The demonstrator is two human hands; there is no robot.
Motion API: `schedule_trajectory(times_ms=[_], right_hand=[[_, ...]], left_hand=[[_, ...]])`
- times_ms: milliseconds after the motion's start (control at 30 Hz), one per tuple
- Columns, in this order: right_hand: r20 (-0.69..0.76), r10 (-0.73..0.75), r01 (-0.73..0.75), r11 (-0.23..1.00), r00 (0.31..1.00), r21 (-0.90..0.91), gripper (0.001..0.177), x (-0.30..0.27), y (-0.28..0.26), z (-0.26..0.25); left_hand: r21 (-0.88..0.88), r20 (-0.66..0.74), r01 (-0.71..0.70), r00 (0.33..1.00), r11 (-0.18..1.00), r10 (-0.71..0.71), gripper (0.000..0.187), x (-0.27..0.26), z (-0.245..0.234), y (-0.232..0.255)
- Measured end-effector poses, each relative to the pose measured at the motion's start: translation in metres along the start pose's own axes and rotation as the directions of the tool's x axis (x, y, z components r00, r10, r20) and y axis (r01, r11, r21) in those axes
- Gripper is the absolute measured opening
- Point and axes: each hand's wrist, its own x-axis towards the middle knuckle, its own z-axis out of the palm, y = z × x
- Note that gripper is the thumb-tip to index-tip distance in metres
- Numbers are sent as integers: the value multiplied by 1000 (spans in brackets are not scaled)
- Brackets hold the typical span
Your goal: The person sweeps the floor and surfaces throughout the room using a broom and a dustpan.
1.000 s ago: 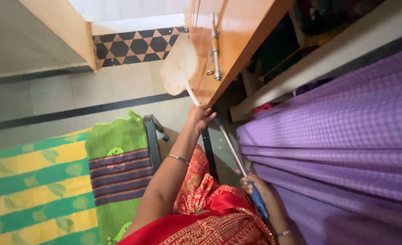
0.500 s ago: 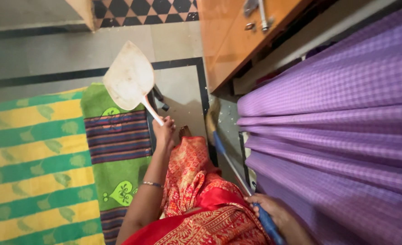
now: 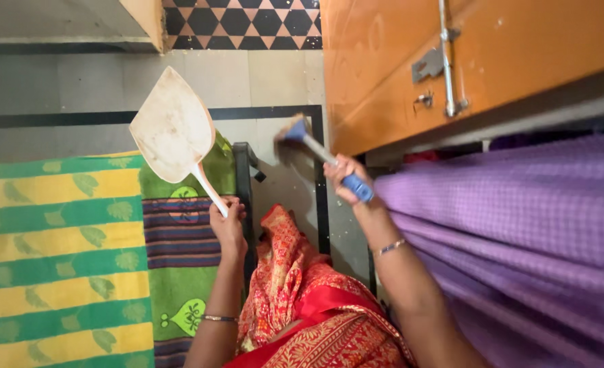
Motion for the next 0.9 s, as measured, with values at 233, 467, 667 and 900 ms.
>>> schedule_trajectory(times_ms=[233, 467, 667, 900], right_hand=[[202, -169, 253, 802, 965, -541, 44, -47, 18, 29], [-299, -225, -76, 670, 927, -739, 30, -157, 89, -35], [-634, -147, -447, 590, 759, -672, 22, -292, 127, 42], [-646, -15, -434, 728, 763, -530, 27, -306, 90, 58]], left_hand=[[-51, -24, 42, 999, 998, -43, 21, 22, 3, 3], [22, -74, 39, 997, 999, -37, 18, 38, -4, 5], [-33, -76, -60, 995, 998, 57, 16, 43, -4, 19], [27, -112, -32, 993, 999, 35, 14, 39, 0, 30]])
